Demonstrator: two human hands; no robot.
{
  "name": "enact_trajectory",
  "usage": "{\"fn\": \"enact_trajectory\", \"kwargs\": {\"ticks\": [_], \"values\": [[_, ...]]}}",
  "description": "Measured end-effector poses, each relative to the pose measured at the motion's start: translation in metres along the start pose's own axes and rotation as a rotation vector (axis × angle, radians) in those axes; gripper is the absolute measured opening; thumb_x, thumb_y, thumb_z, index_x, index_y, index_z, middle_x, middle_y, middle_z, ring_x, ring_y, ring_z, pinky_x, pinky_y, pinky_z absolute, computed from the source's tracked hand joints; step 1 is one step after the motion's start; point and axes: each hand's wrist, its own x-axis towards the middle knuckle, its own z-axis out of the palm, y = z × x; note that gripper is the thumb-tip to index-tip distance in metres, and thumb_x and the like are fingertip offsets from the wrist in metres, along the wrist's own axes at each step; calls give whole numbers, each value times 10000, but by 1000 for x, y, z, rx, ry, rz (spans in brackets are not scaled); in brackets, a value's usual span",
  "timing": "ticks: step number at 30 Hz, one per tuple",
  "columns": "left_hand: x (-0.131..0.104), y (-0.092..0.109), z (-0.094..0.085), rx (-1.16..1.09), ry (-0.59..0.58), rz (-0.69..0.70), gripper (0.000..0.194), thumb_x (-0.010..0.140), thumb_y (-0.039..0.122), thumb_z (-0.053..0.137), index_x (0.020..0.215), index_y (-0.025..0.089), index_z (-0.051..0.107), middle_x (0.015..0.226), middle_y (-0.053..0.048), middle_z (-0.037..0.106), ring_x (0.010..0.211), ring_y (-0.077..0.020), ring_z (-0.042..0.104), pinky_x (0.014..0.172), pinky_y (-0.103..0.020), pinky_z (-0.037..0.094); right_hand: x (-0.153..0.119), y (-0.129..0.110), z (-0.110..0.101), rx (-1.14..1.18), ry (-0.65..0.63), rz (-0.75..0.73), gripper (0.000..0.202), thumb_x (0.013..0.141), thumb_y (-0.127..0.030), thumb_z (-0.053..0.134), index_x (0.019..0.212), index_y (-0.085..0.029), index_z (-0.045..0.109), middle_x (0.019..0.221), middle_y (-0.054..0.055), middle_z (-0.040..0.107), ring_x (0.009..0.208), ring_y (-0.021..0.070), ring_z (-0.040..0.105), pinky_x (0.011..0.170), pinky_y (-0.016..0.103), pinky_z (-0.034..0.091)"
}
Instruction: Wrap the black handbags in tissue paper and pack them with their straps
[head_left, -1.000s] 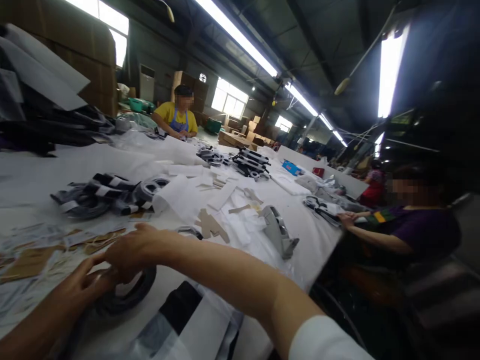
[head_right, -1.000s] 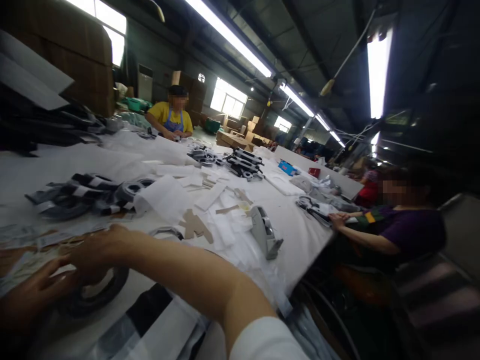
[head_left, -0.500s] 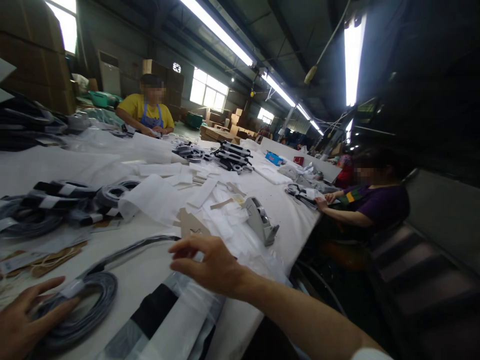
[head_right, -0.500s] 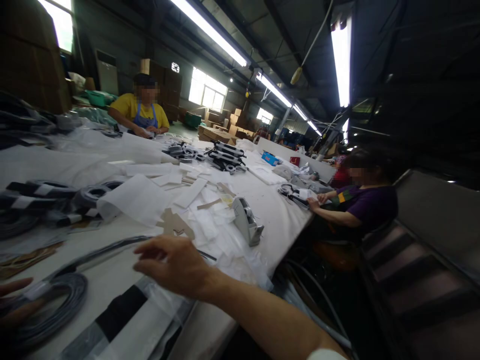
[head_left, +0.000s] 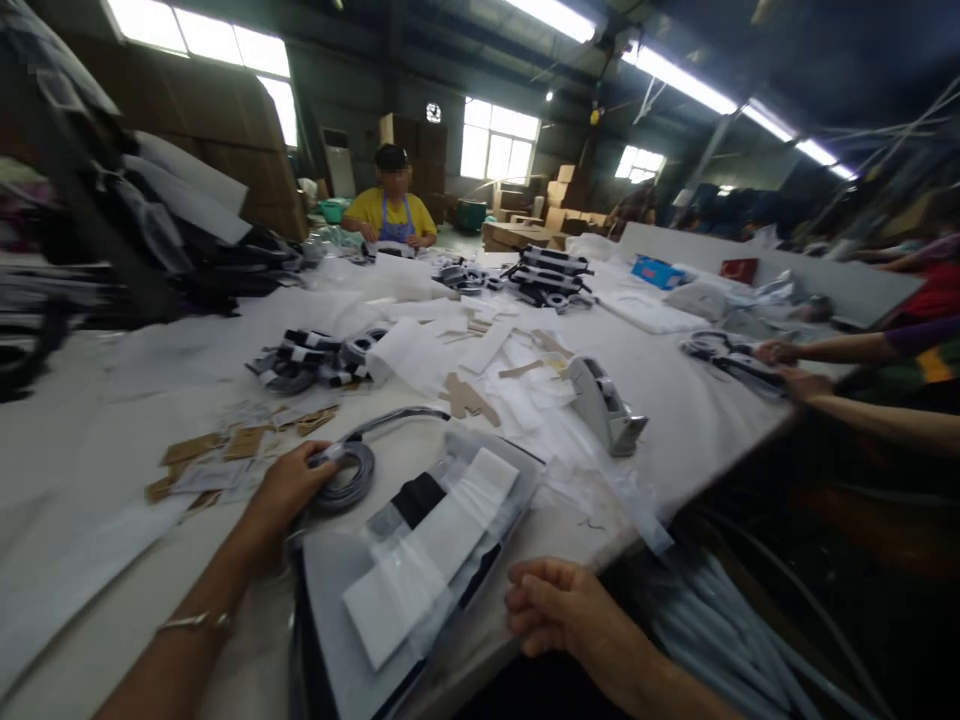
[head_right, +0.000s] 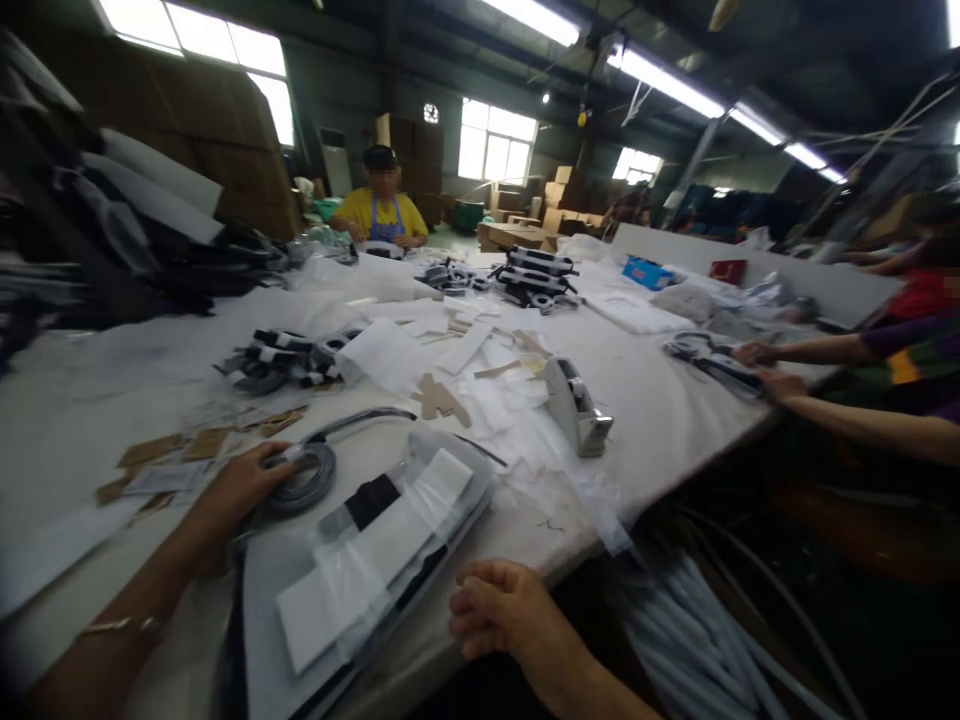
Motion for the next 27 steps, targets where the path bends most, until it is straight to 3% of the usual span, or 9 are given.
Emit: {"fn": "enact_trajectory", "kwargs": {"ticks": [3, 5, 12, 19, 23, 27], "values": [[-2, -3, 2, -2, 62, -16, 412, 596, 381, 706, 962, 192, 688, 686, -6, 703, 660, -226, 657, 573, -249, 433, -2, -4, 27, 137, -146, 30, 420, 751, -421, 812, 1036, -138, 688, 1025, 88, 716, 910, 175, 677, 853, 312, 523], [-2, -5, 2, -23, 76, -16, 420, 597, 390, 708, 968, 192, 688, 677, -13, 701, 652, -232, 660, 567, -257, 440, -2, -7, 38, 210, -175, 39, 390, 762, -403, 808, 1025, -140, 689, 1042, 86, 719, 941, 170, 671, 898, 306, 500], [3, -9, -2, -57, 60, -4, 446, 607, 460, 701, 964, 192, 687, 761, -50, 732, 727, -287, 698, 608, -306, 496, 16, -14, 49, 347, 43, 90, 496, 613, -486, 885, 900, -152, 654, 903, 88, 741, 862, 219, 707, 881, 357, 532], [14, -28, 9, 8, 65, 25, 518, 673, 503, 574, 1042, 159, 689, 895, -112, 755, 830, -308, 704, 718, -347, 517, 45, -30, 77, 287, 223, 210, 373, 820, -483, 722, 873, -119, 658, 852, 88, 708, 711, 182, 686, 635, 287, 553], [9, -30, 11, 3, 30, 48, 527, 688, 484, 546, 1075, 152, 679, 947, -113, 755, 858, -308, 702, 750, -351, 518, 51, -42, 88, 255, 195, 202, 350, 848, -480, 684, 899, -137, 641, 821, 71, 698, 692, 195, 679, 660, 347, 577], [4, -23, 10, 30, 36, 49, 513, 710, 495, 522, 1071, 164, 677, 926, -101, 756, 852, -307, 703, 721, -347, 521, 61, -50, 93, 224, 191, 177, 400, 800, -499, 711, 991, -166, 598, 856, 69, 697, 696, 244, 691, 628, 437, 590]]}}
